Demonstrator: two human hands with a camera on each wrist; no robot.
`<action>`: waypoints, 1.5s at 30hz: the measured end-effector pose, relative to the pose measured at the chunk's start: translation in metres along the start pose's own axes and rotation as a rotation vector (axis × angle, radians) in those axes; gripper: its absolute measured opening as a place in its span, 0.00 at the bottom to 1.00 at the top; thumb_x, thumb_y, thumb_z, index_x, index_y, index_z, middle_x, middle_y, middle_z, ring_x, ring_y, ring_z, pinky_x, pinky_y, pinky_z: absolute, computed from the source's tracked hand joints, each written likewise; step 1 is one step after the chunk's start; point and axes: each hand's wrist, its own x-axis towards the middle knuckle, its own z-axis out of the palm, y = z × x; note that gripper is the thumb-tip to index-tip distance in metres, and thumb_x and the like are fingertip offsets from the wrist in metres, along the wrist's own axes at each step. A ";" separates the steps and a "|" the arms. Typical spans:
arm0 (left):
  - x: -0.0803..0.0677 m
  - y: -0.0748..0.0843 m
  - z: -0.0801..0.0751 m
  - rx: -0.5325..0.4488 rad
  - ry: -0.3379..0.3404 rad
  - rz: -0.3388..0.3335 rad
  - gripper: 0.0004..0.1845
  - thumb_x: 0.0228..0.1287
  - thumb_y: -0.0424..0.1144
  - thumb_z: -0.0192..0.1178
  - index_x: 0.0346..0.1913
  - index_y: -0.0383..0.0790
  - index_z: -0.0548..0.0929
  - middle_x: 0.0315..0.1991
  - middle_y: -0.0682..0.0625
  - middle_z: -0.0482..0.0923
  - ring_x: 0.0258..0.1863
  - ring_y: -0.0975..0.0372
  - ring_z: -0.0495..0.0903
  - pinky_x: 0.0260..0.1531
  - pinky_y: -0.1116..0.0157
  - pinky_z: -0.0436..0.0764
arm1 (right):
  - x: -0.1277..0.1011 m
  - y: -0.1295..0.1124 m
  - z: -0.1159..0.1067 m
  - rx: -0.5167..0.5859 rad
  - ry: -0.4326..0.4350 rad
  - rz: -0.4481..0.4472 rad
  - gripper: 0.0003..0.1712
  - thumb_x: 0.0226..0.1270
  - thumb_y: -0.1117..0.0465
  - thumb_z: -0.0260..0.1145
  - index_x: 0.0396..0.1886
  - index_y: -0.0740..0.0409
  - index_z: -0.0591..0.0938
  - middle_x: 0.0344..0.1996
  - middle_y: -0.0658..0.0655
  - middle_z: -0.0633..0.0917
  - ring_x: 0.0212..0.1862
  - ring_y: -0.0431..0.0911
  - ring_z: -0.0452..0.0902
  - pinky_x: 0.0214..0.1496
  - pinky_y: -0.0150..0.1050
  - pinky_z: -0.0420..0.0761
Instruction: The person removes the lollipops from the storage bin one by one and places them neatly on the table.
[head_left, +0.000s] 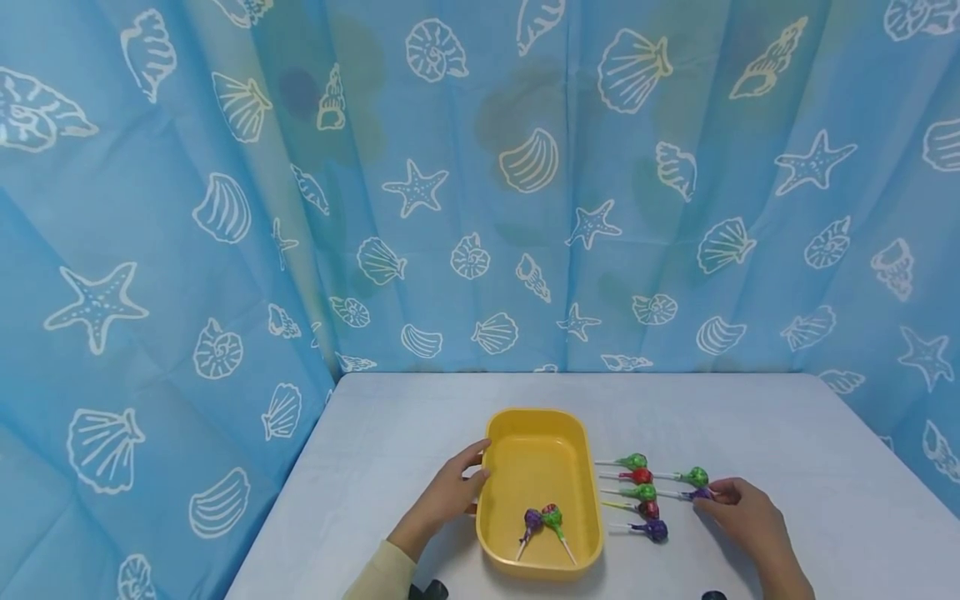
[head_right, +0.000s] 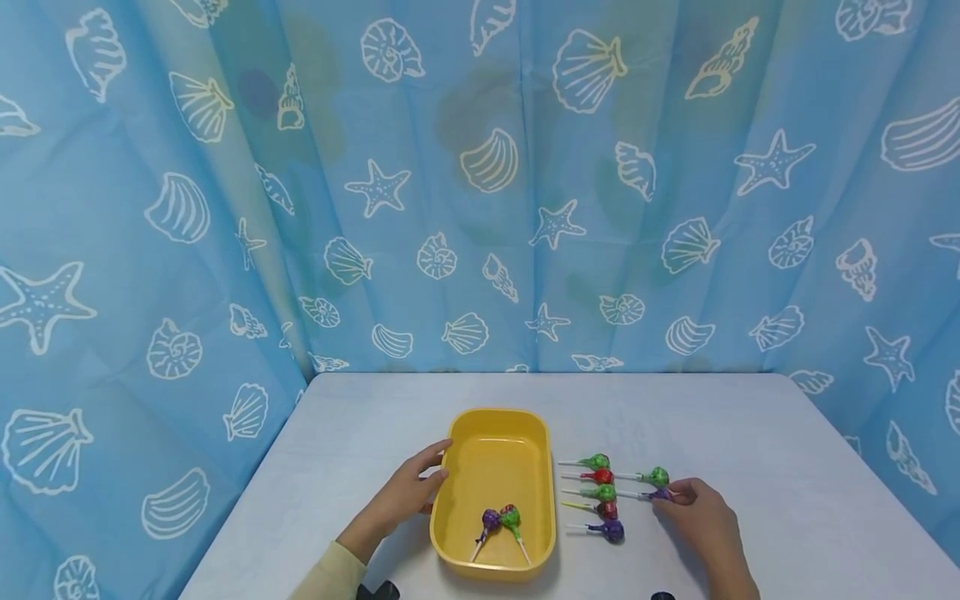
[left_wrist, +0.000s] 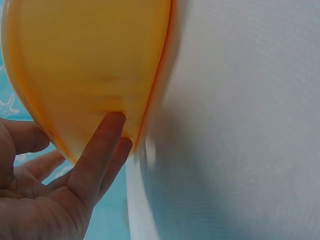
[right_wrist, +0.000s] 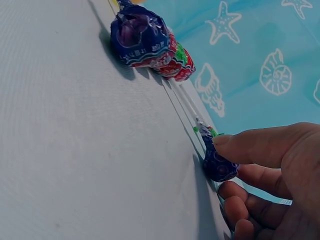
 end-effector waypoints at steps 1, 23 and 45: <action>0.000 0.000 0.000 0.001 0.000 -0.003 0.28 0.76 0.38 0.58 0.76 0.50 0.68 0.70 0.38 0.69 0.51 0.51 0.82 0.37 0.58 0.90 | -0.001 0.000 -0.001 0.000 -0.001 -0.003 0.30 0.64 0.57 0.73 0.54 0.77 0.74 0.38 0.68 0.82 0.43 0.59 0.77 0.47 0.57 0.79; 0.000 -0.002 -0.001 0.003 0.000 -0.013 0.28 0.77 0.38 0.57 0.76 0.49 0.68 0.70 0.38 0.68 0.52 0.50 0.82 0.36 0.59 0.90 | -0.010 -0.031 0.001 0.116 0.029 -0.137 0.27 0.69 0.56 0.69 0.57 0.72 0.75 0.43 0.65 0.83 0.44 0.57 0.79 0.37 0.43 0.83; 0.000 -0.001 -0.002 -0.013 -0.014 0.018 0.29 0.76 0.36 0.56 0.77 0.47 0.67 0.69 0.37 0.69 0.50 0.50 0.83 0.36 0.58 0.90 | -0.024 -0.108 0.026 0.162 -0.094 -0.370 0.25 0.67 0.52 0.72 0.57 0.63 0.80 0.46 0.59 0.85 0.46 0.52 0.79 0.49 0.45 0.87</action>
